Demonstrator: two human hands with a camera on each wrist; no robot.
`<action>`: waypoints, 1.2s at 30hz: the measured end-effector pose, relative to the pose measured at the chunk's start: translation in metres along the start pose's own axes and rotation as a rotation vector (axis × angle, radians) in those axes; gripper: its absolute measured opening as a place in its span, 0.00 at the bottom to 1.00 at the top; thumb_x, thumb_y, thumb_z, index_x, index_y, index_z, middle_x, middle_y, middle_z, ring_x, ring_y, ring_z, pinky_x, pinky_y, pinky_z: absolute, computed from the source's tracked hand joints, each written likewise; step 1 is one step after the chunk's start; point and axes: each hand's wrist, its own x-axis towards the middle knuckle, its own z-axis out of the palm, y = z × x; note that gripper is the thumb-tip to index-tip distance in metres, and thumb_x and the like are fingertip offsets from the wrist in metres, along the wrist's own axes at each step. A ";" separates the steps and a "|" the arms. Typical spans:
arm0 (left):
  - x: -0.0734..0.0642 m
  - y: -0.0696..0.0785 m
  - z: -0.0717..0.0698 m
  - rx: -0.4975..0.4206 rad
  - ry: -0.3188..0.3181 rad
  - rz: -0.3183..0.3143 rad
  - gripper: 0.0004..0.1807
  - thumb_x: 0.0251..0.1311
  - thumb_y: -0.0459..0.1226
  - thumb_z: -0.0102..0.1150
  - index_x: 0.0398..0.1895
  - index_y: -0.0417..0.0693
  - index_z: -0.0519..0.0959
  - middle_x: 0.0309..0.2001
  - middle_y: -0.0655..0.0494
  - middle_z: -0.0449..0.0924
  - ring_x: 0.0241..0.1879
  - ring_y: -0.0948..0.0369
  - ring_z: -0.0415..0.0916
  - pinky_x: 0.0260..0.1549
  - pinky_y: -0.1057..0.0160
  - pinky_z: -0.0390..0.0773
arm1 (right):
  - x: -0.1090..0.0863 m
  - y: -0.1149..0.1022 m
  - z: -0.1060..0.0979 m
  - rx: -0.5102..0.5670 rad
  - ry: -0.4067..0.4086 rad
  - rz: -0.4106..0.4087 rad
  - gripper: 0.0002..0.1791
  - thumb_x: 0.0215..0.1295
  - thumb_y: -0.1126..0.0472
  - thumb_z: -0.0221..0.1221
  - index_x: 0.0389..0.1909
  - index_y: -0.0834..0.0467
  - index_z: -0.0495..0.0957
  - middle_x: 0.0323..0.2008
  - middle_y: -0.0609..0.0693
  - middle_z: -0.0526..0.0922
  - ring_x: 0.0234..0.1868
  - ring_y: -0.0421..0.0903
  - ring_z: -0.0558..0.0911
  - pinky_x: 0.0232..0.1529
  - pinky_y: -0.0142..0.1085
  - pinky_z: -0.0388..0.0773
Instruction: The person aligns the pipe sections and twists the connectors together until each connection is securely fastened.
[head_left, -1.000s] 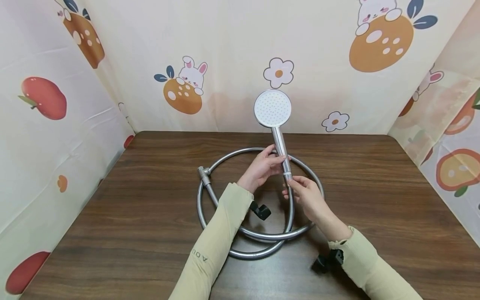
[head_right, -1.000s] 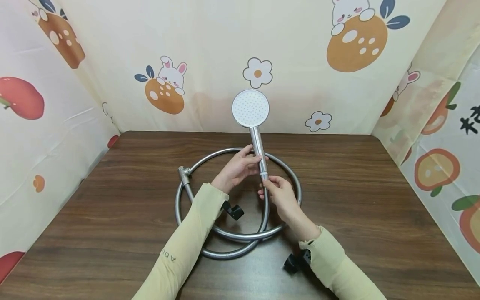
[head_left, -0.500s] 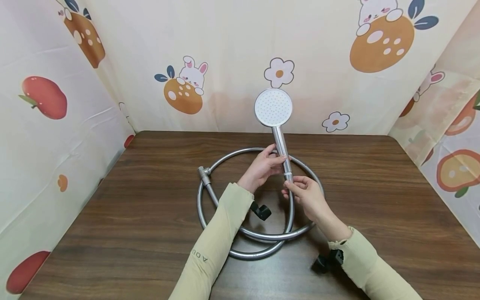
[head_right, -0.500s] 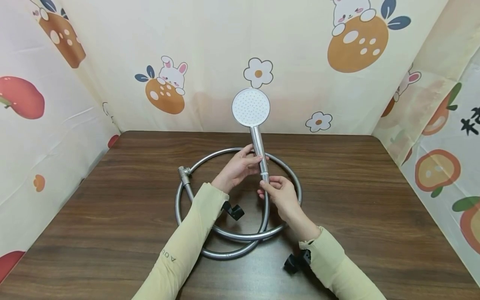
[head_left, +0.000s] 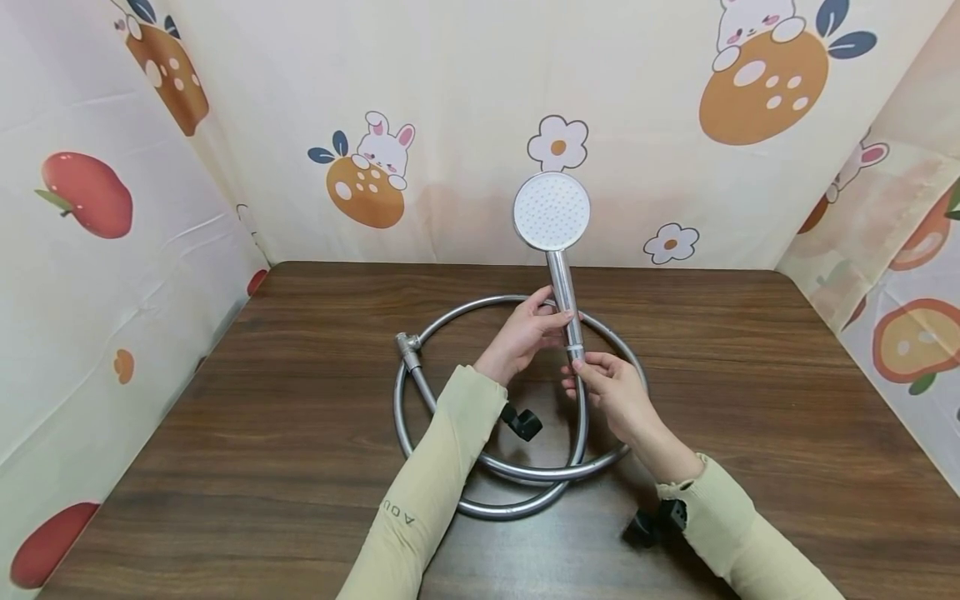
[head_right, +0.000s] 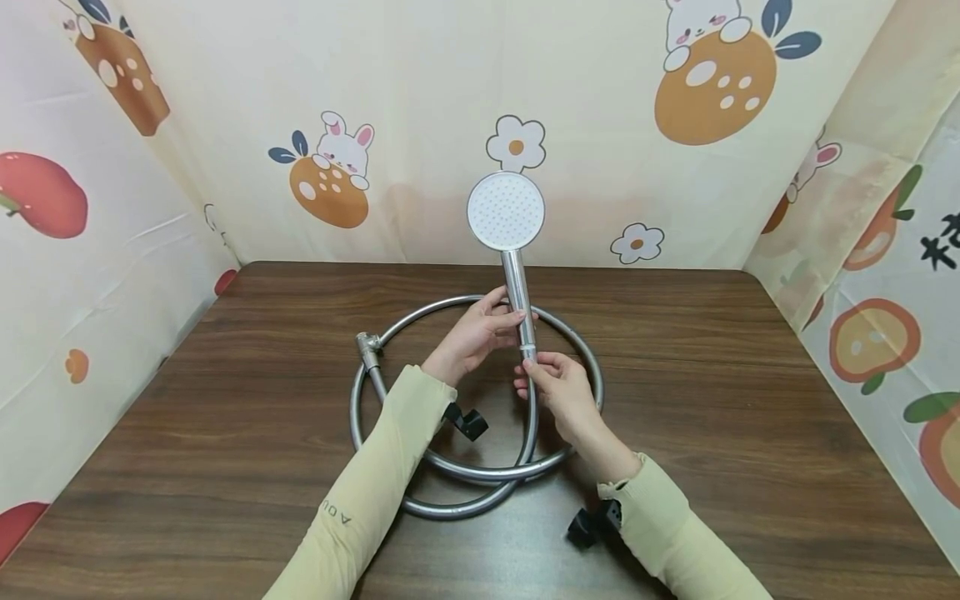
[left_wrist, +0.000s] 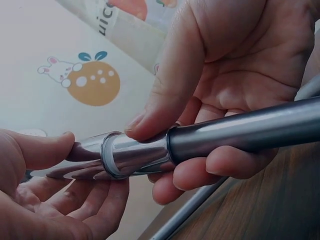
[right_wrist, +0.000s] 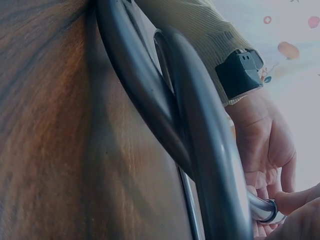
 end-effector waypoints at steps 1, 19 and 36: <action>0.000 0.000 0.000 0.000 0.003 -0.002 0.25 0.62 0.32 0.50 0.63 0.50 0.62 0.50 0.36 0.75 0.33 0.62 0.77 0.45 0.54 0.75 | 0.000 0.000 0.000 -0.002 0.002 0.000 0.17 0.68 0.65 0.47 0.51 0.73 0.61 0.29 0.45 0.81 0.28 0.36 0.81 0.34 0.29 0.79; 0.003 0.000 -0.001 -0.004 -0.011 -0.010 0.30 0.63 0.33 0.50 0.67 0.50 0.56 0.54 0.35 0.71 0.37 0.60 0.76 0.54 0.48 0.68 | -0.002 -0.003 0.002 -0.038 0.027 0.017 0.21 0.67 0.63 0.48 0.54 0.74 0.61 0.33 0.47 0.73 0.29 0.37 0.81 0.35 0.30 0.79; 0.001 0.001 0.001 0.000 0.026 -0.008 0.29 0.61 0.33 0.52 0.66 0.50 0.58 0.50 0.39 0.74 0.36 0.62 0.75 0.52 0.50 0.70 | -0.004 -0.005 0.002 -0.001 0.011 0.028 0.21 0.69 0.62 0.46 0.54 0.74 0.61 0.27 0.42 0.77 0.28 0.35 0.81 0.34 0.29 0.78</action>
